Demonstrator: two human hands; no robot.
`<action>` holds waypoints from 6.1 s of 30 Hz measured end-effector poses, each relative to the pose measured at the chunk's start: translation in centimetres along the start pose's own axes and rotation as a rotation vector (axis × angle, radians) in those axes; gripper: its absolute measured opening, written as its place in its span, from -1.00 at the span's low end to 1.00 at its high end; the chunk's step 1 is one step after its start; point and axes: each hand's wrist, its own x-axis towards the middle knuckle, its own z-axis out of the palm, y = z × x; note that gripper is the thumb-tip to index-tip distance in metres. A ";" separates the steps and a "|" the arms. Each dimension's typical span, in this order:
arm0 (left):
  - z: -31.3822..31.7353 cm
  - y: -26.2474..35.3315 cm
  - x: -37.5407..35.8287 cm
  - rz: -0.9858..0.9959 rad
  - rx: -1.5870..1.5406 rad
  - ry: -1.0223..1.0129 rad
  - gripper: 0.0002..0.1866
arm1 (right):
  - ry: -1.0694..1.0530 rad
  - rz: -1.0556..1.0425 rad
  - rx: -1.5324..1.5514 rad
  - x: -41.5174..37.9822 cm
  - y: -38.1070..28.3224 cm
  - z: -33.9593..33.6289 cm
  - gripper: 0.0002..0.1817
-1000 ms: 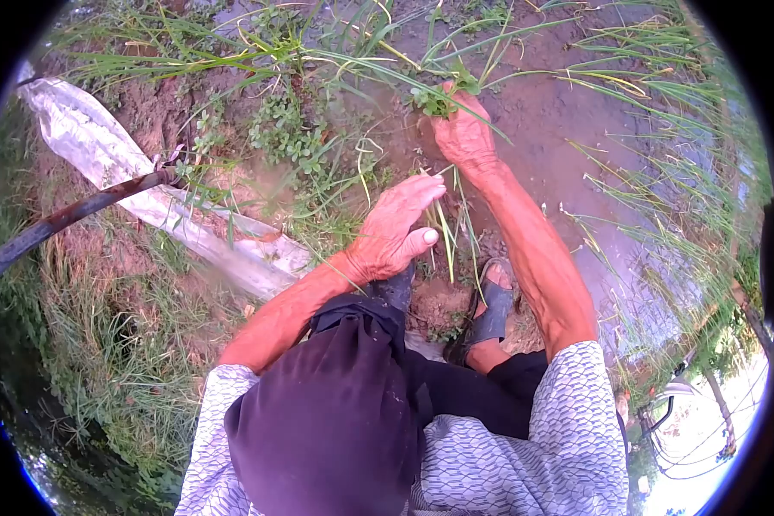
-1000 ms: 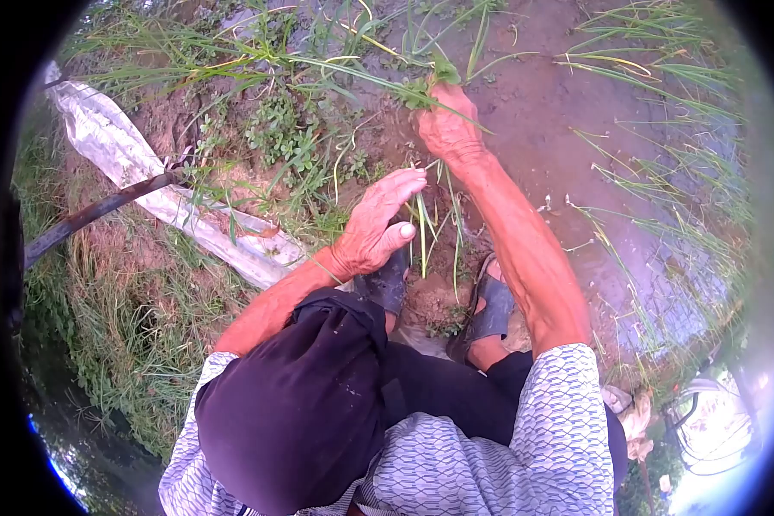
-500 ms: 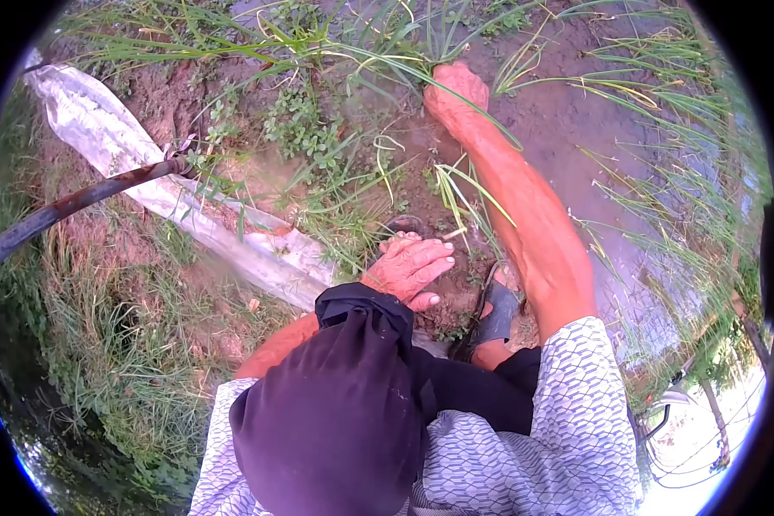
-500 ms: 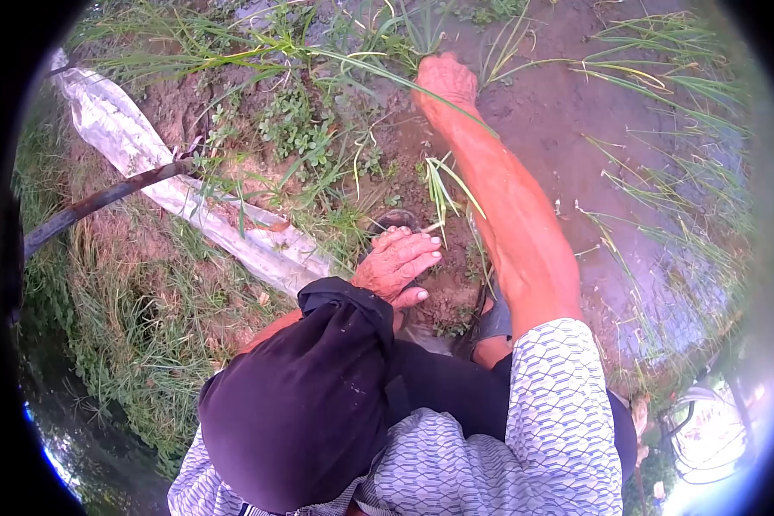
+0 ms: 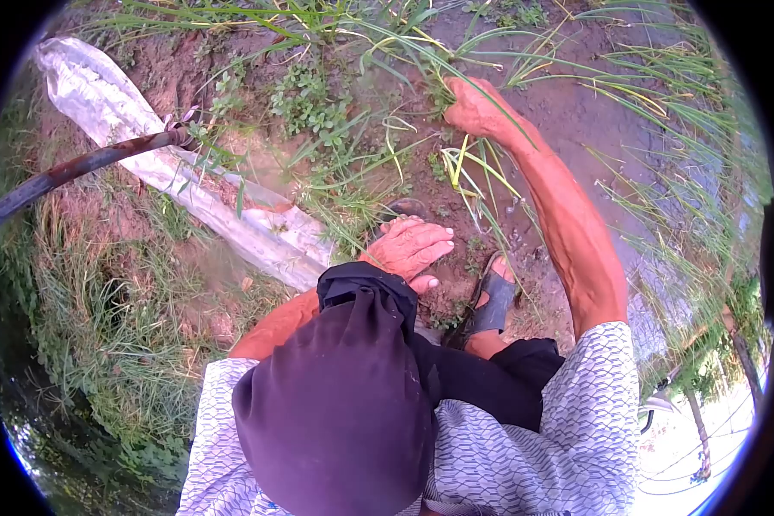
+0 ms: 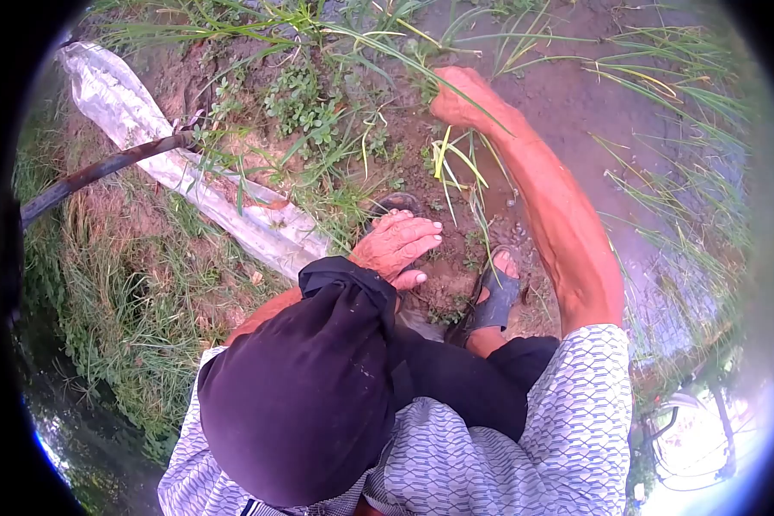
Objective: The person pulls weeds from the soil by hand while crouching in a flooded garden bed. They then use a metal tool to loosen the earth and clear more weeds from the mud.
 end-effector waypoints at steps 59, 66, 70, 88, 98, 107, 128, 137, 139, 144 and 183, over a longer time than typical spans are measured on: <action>0.6 -0.6 -0.6 -0.003 0.009 0.020 -0.48 | 0.231 0.033 0.277 3.0 -1.7 5.4 -0.66; 0.4 -0.3 -0.5 -0.032 0.007 0.045 -0.47 | 0.198 -0.356 0.004 4.9 -1.3 6.8 -0.67; 0.5 -0.6 -0.5 -0.016 0.017 0.041 -0.48 | 0.288 -0.054 0.177 4.1 -2.4 7.3 -0.75; 0.5 -0.5 -0.6 -0.010 0.027 0.039 -0.50 | 0.148 -0.340 0.049 4.9 -1.2 8.0 -0.63; 0.3 -0.4 -0.5 -0.015 0.002 0.066 -0.51 | 0.245 0.262 0.547 2.7 -1.5 9.1 -0.75; 1.2 -0.9 -0.9 -0.003 0.016 0.004 -0.50 | -0.421 -0.072 0.563 -3.9 -6.3 7.5 -0.79; 1.6 -0.8 -1.1 0.027 0.095 0.013 -0.47 | 0.088 -0.139 0.311 -3.2 -15.1 10.8 -0.77; 1.9 -1.4 -1.2 0.052 0.056 0.068 -0.52 | 0.189 0.109 -0.015 -1.7 -10.1 11.1 -0.86; 1.9 -1.4 -1.1 0.061 0.009 0.085 -0.55 | 0.017 0.228 0.185 -0.6 -9.4 9.9 -0.75; 2.1 -1.3 -1.4 0.064 0.049 0.070 -0.54 | 0.036 0.088 0.227 -0.5 -10.3 10.6 -0.63; 1.0 0.4 -2.4 -0.235 0.075 0.016 -0.49 | 0.442 -0.450 0.349 4.6 -19.6 14.4 -0.76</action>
